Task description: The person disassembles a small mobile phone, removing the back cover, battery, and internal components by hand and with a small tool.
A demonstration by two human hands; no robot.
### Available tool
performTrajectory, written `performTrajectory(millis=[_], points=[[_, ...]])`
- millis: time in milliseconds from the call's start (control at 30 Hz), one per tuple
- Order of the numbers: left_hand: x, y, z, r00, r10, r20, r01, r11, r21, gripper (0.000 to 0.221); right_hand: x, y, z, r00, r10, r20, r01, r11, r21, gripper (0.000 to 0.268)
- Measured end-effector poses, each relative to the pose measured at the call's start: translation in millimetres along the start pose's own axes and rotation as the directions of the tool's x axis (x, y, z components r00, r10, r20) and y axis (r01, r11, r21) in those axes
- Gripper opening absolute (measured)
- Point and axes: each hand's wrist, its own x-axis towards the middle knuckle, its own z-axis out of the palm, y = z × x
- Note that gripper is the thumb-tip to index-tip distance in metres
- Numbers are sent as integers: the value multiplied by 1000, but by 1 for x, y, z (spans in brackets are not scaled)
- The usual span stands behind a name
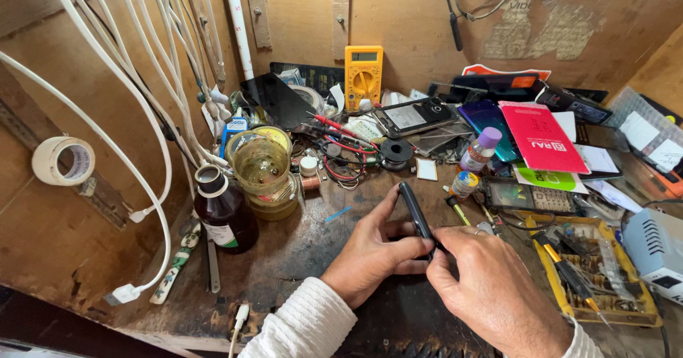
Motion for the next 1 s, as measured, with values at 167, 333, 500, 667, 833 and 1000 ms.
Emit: performTrajectory(millis=[167, 333, 500, 667, 833, 1000], points=[[-4, 10, 11, 999, -20, -35, 19, 999, -33, 109, 0, 10, 4, 992, -76, -100, 83, 994, 73, 37], [-5, 14, 14, 999, -27, -35, 25, 998, -57, 106, -20, 15, 21, 925, -163, -344, 249, 942, 224, 39], [-8, 16, 12, 999, 15, 51, -10, 996, -89, 93, -20, 14, 27, 950, 223, -219, -86, 860, 503, 36], [-4, 14, 11, 1000, -14, -1, 14, 991, -136, 83, -15, 35, 23, 961, 71, -267, 43, 916, 398, 31], [-2, 10, 9, 1000, -6, 11, 8, 994, -108, 86, -12, 48, 25, 925, -223, -306, 297, 929, 220, 29], [-2, 11, 11, 999, -24, -34, 23, 999, -40, 93, -9, 39, 19, 938, -245, -247, 271, 959, 79, 36]])
